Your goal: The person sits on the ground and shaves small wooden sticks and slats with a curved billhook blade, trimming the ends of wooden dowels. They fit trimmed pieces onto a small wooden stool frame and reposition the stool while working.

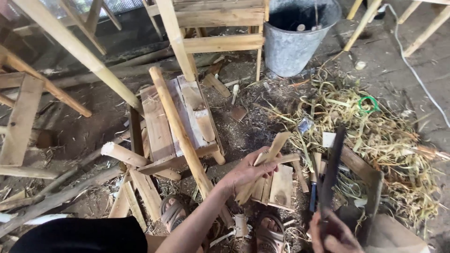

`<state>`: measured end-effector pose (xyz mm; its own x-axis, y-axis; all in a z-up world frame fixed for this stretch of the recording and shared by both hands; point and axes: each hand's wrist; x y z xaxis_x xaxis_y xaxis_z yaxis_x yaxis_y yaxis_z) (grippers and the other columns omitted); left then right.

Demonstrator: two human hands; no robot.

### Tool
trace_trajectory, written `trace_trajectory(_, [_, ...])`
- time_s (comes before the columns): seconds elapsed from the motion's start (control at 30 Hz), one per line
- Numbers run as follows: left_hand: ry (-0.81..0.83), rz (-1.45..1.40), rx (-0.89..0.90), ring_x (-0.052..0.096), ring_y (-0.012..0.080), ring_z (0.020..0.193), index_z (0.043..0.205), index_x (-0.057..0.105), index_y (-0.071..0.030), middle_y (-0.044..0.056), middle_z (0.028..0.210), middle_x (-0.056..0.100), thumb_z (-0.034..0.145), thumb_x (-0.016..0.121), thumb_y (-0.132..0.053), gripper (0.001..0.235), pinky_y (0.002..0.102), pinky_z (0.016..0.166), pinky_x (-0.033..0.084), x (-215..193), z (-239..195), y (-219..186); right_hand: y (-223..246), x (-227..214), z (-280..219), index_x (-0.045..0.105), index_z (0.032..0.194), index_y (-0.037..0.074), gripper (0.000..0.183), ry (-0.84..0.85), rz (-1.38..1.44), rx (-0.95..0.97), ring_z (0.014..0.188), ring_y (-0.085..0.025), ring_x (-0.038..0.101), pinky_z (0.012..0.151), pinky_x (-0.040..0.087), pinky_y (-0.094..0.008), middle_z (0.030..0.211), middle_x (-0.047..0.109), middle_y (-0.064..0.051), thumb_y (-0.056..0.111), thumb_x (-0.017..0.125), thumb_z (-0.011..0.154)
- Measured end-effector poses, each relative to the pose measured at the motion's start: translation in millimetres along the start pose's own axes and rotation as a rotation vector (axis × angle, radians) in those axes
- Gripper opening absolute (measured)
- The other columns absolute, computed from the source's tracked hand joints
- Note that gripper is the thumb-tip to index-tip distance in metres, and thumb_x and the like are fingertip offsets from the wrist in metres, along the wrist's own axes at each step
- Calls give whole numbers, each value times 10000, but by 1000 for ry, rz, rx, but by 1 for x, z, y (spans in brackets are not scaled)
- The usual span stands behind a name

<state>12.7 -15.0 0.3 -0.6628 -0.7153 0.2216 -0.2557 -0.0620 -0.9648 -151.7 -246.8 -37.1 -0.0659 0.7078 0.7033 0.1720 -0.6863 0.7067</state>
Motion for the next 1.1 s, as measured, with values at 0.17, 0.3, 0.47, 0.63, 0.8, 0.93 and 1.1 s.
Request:
trace_trajectory(0.17, [62, 289, 7, 399, 101, 672, 1284, 511, -147, 10, 816, 486, 853, 529, -425, 513, 250, 636, 373, 10, -6, -20, 16, 75, 6, 478, 728, 29, 408, 91, -233, -74, 336, -132, 411, 292, 285, -243, 477, 482, -73, 337, 739, 787])
trace_trajectory(0.3, [115, 614, 130, 556, 297, 1072, 1291, 429, -78, 168, 1256, 504, 863, 473, -422, 551, 497, 899, 471, 8, 7, 2, 20, 81, 17, 89, 1443, 144, 931, 181, -42, -184, 341, -118, 433, 276, 399, -230, 557, 511, -107, 172, 754, 793])
trace_trajectory(0.47, [152, 919, 382, 612, 265, 970, 1206, 522, -61, 121, 1075, 632, 801, 599, -142, 420, 451, 895, 512, 14, 22, 9, 12, 71, 21, -45, 1481, 189, 1109, 65, -161, -163, 341, -87, 430, 271, 387, -213, 588, 556, -51, 216, 782, 741])
trace_trajectory(0.63, [263, 1130, 460, 565, 318, 1095, 1236, 464, -94, 167, 1147, 586, 749, 665, -321, 574, 546, 1031, 346, 31, 20, -19, 3, 79, 27, 63, 1466, 197, 1038, -42, -192, -99, 326, -115, 477, 264, 418, -243, 536, 550, -41, 163, 766, 702])
trace_trajectory(0.8, [320, 1218, 455, 489, 324, 1222, 1326, 402, -132, 185, 1316, 513, 765, 620, -397, 658, 604, 1060, 268, 26, 32, -14, 11, 95, 27, -51, 1480, 285, 1173, -93, -207, -121, 322, -107, 454, 261, 430, -233, 540, 575, -90, 191, 794, 672])
trace_trajectory(0.93, [327, 1216, 472, 378, 385, 1315, 1321, 414, -81, 222, 1349, 471, 767, 627, -378, 664, 622, 1069, 242, 24, 32, -9, 11, 99, 25, -33, 1482, 223, 1163, -141, -260, -125, 267, -124, 435, 227, 383, -237, 455, 549, -78, 189, 782, 653])
trace_trajectory(1.1, [267, 1280, 675, 439, 257, 1145, 1177, 383, -166, 86, 1141, 523, 789, 564, -353, 467, 470, 1000, 340, 41, 16, -25, -15, 63, 7, 512, 945, -72, 548, -321, -315, -77, 234, -180, 452, 193, 377, -279, 415, 561, -130, 196, 825, 584])
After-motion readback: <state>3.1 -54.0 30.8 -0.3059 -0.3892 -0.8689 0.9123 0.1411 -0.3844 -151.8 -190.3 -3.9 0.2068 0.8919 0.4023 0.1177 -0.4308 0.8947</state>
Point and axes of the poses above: each hand's wrist, its own z-axis towards the middle knuckle, its own x-axis out of the palm, y = z × x
